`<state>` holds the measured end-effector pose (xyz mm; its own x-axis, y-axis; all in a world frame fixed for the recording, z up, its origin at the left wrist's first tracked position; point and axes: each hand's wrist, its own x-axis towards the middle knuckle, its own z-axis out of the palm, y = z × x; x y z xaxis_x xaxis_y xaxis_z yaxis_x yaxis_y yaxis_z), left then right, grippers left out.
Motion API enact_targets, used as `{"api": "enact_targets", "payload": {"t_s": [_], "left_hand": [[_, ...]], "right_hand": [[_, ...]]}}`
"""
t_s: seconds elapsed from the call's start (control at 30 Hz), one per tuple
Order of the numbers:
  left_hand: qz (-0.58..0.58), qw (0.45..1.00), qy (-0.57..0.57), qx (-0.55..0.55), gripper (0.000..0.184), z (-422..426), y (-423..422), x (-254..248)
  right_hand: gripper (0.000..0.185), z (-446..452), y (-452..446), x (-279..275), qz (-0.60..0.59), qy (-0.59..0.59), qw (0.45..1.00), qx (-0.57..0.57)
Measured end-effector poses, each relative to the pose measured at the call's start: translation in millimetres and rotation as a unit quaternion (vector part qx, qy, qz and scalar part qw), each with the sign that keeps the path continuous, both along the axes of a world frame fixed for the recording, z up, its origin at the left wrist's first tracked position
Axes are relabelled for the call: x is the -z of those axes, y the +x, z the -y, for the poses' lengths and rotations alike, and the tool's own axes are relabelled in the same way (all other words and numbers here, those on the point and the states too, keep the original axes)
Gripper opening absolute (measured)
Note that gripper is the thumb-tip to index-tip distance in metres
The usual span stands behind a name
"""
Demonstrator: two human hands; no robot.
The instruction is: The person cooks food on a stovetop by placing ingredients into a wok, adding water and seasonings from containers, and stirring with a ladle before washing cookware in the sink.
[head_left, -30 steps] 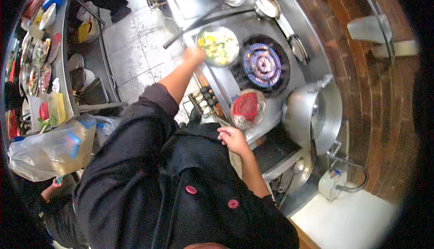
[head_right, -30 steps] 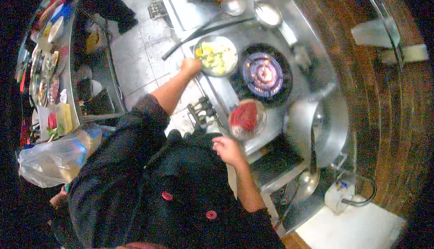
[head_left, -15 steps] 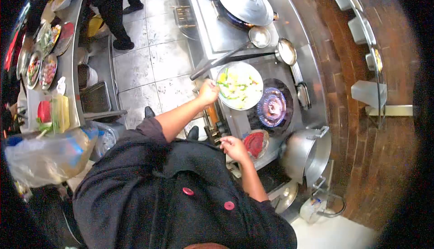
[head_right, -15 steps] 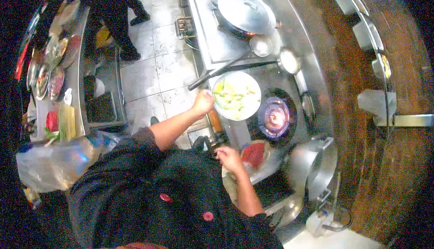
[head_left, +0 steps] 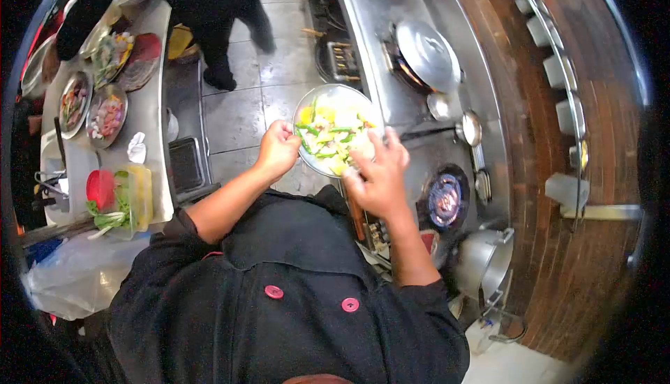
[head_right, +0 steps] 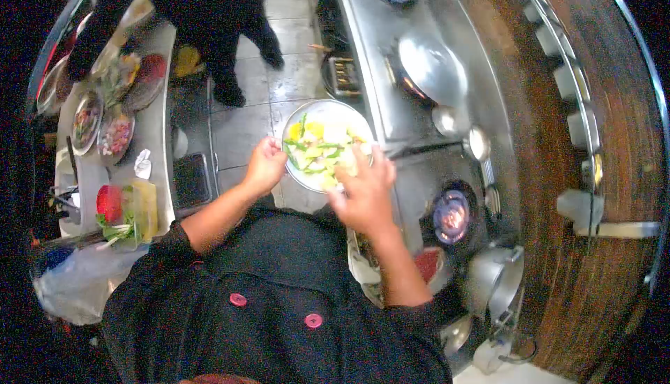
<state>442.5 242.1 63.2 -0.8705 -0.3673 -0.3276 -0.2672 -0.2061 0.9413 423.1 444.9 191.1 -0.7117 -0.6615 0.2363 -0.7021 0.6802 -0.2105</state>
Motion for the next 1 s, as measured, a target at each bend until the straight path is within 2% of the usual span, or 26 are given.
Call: {"api": "enact_targets", "payload": {"t_s": [0.1,0.17,0.2,0.23,0.27,0.3,0.5,0.57,0.6,0.63,0.7,0.73,0.77,0.8,0.83,0.9,0.97,1.0], "left_hand": [[-0.018,0.997,0.002,-0.071,0.01,33,7,1],[-0.024,0.989,0.052,-0.134,0.01,51,12,-10],[-0.007,0.987,-0.041,-0.155,0.01,59,15,-11],[0.012,0.986,-0.064,-0.157,0.011,72,15,-2],[0.012,0.981,-0.025,-0.194,0.011,79,14,-6],[0.007,0.979,-0.046,-0.201,0.013,88,11,27],[-0.027,0.944,-0.041,-0.327,0.015,130,-8,14],[-0.043,0.923,0.05,-0.379,0.016,147,-8,-3],[-0.047,0.914,0.056,-0.398,0.019,156,-5,-3],[-0.029,0.912,0.036,-0.407,0.02,169,-2,-7],[-0.043,0.882,0.049,-0.467,0.017,193,3,-13],[-0.054,0.874,0.041,-0.48,0.016,210,12,-11],[-0.064,0.868,0.034,-0.492,0.014,227,18,-8],[-0.073,0.832,0.028,-0.55,0.011,240,19,-25],[-0.084,0.792,0.023,-0.605,0.008,254,20,-42],[-0.155,0.829,-0.027,-0.537,0.005,314,47,-20],[-0.165,0.762,-0.001,-0.626,0.006,348,43,-57],[-0.156,0.771,0.039,-0.616,0.005,372,45,-66]], "right_hand": [[0.039,64,-12,6,0.029,0.059,0.996,-0.065],[0.045,94,-25,20,0.018,0.066,0.991,-0.111],[0.044,109,-31,24,0.035,0.057,0.989,-0.132],[0.044,128,-38,27,0.053,0.046,0.984,-0.161],[0.044,143,-43,30,0.057,0.058,0.978,-0.191],[0.043,158,-51,26,0.056,0.077,0.971,-0.221],[0.045,222,-107,12,0.061,0.099,0.94,-0.322],[0.041,238,-130,-1,0.092,0.008,0.921,-0.377],[0.047,245,-141,-16,0.13,-0.048,0.901,-0.412],[0.047,252,-153,-32,0.13,-0.051,0.898,-0.418],[0.057,266,-176,-61,0.306,-0.211,0.762,-0.53],[0.075,273,-187,-73,0.329,-0.221,0.708,-0.585],[0.081,276,-190,-91,0.369,-0.222,0.654,-0.622],[0.087,281,-192,-111,0.406,-0.221,0.598,-0.655],[0.096,296,-195,-128,0.384,-0.221,0.518,-0.731],[0.093,310,-195,-164,0.433,-0.143,0.421,-0.784],[0.093,329,-193,-183,0.481,-0.075,0.35,-0.801],[0.09,344,-173,-163,0.457,-0.246,0.29,-0.804]]}}
